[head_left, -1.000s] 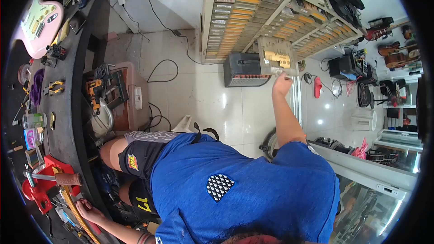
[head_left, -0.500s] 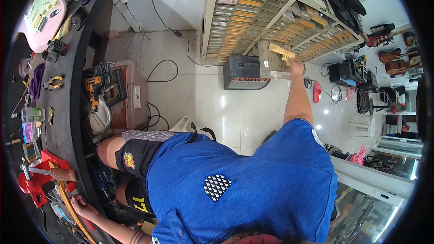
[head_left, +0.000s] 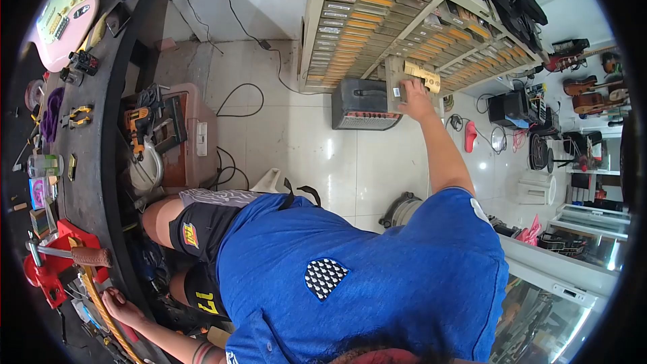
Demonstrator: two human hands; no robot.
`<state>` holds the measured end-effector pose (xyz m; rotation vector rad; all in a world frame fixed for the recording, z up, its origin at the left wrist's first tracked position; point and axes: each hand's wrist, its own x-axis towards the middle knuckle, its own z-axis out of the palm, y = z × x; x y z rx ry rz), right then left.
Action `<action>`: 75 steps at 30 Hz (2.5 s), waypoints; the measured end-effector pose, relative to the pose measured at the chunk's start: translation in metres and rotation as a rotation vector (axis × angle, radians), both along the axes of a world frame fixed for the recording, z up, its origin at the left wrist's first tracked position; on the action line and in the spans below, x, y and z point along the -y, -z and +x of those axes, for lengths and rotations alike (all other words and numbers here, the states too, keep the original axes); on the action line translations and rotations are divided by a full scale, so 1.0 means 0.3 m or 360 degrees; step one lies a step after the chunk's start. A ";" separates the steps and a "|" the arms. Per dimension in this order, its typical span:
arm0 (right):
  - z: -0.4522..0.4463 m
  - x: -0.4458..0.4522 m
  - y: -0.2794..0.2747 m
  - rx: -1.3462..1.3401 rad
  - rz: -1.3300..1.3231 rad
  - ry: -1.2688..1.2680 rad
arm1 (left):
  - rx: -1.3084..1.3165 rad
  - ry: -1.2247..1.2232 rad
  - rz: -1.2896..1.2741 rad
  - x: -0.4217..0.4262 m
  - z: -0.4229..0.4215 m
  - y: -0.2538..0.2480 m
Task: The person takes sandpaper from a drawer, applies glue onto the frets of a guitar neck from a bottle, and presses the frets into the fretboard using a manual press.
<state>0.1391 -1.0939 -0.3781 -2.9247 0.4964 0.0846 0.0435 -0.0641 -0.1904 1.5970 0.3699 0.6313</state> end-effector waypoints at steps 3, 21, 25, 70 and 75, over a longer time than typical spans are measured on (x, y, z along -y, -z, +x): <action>0.040 0.032 -0.029 -0.0138 -0.0003 -0.0154 | 0.0017 -0.0003 -0.0055 -0.006 -0.007 0.004; -0.017 -0.021 -0.050 -0.0126 -0.0158 -0.0156 | 0.0042 0.0045 0.0044 -0.025 -0.020 0.020; 0.000 -0.015 -0.045 -0.0100 -0.0126 -0.0152 | 0.0063 0.0035 0.0031 -0.012 -0.021 0.020; 0.066 0.011 -0.074 0.0218 -0.0166 -0.0262 | 0.0062 0.0092 0.0052 -0.051 -0.047 0.055; 0.053 -0.069 -0.103 0.0208 -0.0143 -0.0197 | 0.0058 0.0093 0.0087 -0.048 -0.052 0.058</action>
